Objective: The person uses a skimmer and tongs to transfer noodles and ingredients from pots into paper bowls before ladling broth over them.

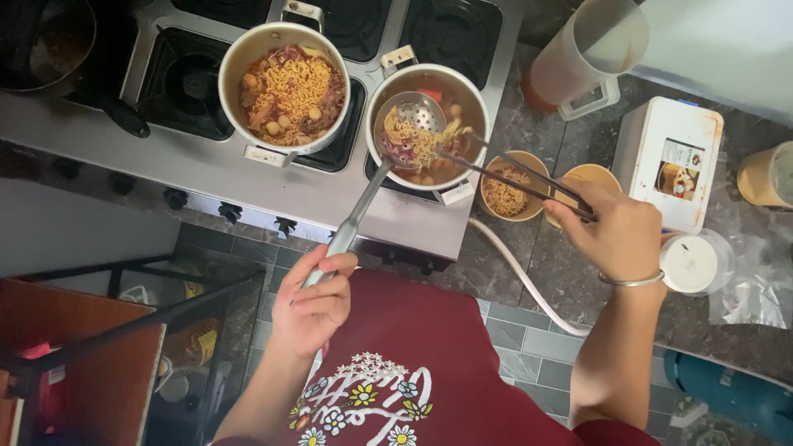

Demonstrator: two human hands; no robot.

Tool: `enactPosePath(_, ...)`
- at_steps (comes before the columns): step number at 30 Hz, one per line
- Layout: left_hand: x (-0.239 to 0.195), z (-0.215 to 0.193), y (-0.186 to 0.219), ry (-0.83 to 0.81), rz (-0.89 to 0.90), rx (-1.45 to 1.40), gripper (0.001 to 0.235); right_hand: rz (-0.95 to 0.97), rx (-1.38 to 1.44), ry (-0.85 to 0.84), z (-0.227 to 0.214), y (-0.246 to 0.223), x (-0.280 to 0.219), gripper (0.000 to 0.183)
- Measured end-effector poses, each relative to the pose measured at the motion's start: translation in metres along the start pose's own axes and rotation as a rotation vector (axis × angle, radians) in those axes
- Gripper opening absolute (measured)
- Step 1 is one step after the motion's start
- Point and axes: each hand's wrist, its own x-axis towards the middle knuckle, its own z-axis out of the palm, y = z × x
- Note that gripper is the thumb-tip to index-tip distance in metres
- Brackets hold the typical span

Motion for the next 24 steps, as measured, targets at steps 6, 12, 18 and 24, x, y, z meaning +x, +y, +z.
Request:
enactPosePath(6,0.009,0.012,-0.003,-0.037,0.004,-0.064,0.031,-0.056,0.042,0.041,0.017,-0.020,0.001,0.039)
enactPosePath(12,0.014,0.023,-0.006,-0.077,0.022,-0.087,0.031,0.077,0.133,0.008,0.004,-0.020,-0.007,0.040)
enactPosePath(18,0.021,0.030,-0.007,-0.138,0.003,0.024,0.032,0.114,0.151,-0.034,0.010,-0.022,-0.012,0.039)
enactPosePath(24,0.025,0.033,-0.012,-0.216,-0.052,0.040,0.031,0.194,0.172,0.046,0.057,-0.046,-0.002,0.026)
